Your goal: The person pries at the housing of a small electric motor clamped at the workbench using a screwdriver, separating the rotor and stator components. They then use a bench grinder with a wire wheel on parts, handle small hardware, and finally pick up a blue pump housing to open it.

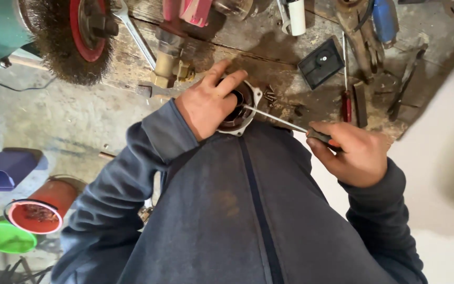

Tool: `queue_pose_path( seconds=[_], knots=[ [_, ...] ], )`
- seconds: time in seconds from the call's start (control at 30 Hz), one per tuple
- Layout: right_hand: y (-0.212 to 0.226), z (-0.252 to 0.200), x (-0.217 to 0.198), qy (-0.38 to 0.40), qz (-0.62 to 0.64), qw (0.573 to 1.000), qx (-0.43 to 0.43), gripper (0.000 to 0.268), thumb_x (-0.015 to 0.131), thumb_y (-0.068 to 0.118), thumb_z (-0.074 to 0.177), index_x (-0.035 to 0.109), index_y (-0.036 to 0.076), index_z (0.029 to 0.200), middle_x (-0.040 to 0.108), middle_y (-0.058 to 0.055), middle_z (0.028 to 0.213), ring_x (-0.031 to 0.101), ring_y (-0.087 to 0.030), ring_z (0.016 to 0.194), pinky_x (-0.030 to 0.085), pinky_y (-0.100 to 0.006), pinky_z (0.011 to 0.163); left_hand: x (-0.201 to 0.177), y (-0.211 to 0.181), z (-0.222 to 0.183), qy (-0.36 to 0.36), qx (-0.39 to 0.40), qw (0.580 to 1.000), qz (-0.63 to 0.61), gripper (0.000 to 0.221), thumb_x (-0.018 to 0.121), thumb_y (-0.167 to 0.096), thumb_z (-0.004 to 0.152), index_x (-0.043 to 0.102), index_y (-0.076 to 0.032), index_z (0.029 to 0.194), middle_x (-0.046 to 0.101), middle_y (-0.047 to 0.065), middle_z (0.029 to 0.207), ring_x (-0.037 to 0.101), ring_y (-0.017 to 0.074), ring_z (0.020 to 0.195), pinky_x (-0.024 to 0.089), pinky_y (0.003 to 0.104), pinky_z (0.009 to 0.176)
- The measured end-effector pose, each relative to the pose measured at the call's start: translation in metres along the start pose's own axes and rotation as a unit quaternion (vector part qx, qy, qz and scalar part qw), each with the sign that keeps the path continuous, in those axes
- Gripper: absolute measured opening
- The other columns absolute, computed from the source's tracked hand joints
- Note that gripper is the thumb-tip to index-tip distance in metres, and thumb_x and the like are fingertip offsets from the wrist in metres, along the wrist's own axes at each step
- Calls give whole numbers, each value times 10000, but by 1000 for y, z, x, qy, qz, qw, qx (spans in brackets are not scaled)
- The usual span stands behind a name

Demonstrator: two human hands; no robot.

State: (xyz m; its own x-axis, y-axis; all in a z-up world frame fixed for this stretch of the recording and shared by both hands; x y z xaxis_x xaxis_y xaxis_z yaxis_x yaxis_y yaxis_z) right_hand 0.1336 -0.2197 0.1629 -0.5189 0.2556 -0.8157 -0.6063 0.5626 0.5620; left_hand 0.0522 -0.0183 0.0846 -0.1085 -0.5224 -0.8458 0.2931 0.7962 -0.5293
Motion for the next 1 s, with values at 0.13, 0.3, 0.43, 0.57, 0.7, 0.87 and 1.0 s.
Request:
queue_pose_path(
  seconds=[0.13, 0.3, 0.43, 0.57, 0.7, 0.87, 1.0],
  knots=[
    [5, -7, 1, -4, -2, 1000, 21, 272, 845, 150, 860, 756, 81, 1107, 738, -80, 896, 731, -216, 750, 538, -327, 622, 2, -1, 2, 10, 25, 1000, -14, 243, 612, -123, 846, 739, -18, 1026, 496, 177, 1496, 398, 444, 1433, 519, 435, 1077],
    [51, 4, -20, 36, -181, 982, -48, 262, 824, 239, 843, 777, 149, 1085, 624, -34, 680, 602, -232, 528, 454, -378, 476, 9, 8, 9, 81, 37, 986, -143, 170, 724, -98, 802, 711, 11, 933, 480, 207, 1515, 351, 469, 1465, 486, 454, 975],
    [99, 20, -29, 73, -306, 938, -146, 254, 723, 247, 872, 770, 170, 1108, 519, -22, 649, 547, -176, 490, 423, -330, 436, 9, 13, 6, 43, 113, 978, -173, 181, 775, -101, 729, 692, 4, 851, 476, 204, 1513, 341, 455, 1456, 423, 517, 1150],
    [138, 37, -17, 118, -453, 861, -200, 333, 627, 234, 795, 748, 154, 1095, 517, 14, 641, 555, -137, 499, 446, -287, 447, 2, 13, -1, -35, 92, 978, -185, 137, 790, -96, 779, 683, -21, 822, 467, 194, 1541, 325, 463, 1495, 394, 539, 1190],
    [158, 51, -3, 165, -502, 814, -240, 330, 604, 229, 786, 729, 98, 1062, 522, -5, 641, 566, -156, 529, 441, -293, 454, -16, 4, -12, -108, -10, 987, -117, 199, 831, -157, 699, 716, -44, 816, 489, 181, 1519, 353, 463, 1448, 312, 630, 1170],
    [162, 64, 1, 161, -496, 815, -251, 292, 619, 264, 784, 748, 144, 1017, 526, 10, 639, 567, -136, 506, 413, -280, 414, 8, 14, -27, -172, -24, 961, -216, 129, 785, -102, 782, 714, -27, 858, 459, 199, 1565, 329, 481, 1490, 367, 566, 1223],
    [163, 60, 6, 174, -500, 799, -285, 303, 644, 221, 833, 787, 117, 1078, 514, 11, 655, 549, -126, 500, 407, -274, 439, 13, 15, -27, -194, 14, 945, -262, 113, 764, -81, 777, 716, -22, 861, 469, 175, 1568, 325, 479, 1513, 370, 554, 1230]
  ],
)
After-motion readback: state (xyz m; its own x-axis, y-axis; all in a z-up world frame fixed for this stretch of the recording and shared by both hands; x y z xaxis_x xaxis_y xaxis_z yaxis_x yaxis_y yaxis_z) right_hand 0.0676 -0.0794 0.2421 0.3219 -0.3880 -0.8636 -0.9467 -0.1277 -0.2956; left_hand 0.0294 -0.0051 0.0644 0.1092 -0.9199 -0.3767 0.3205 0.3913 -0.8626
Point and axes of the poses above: each hand's wrist, its own z-axis towards the middle knuckle, its own x-axis out of the palm, y = z × x, the point moved 9 cm from there along z, towards the middle knuckle
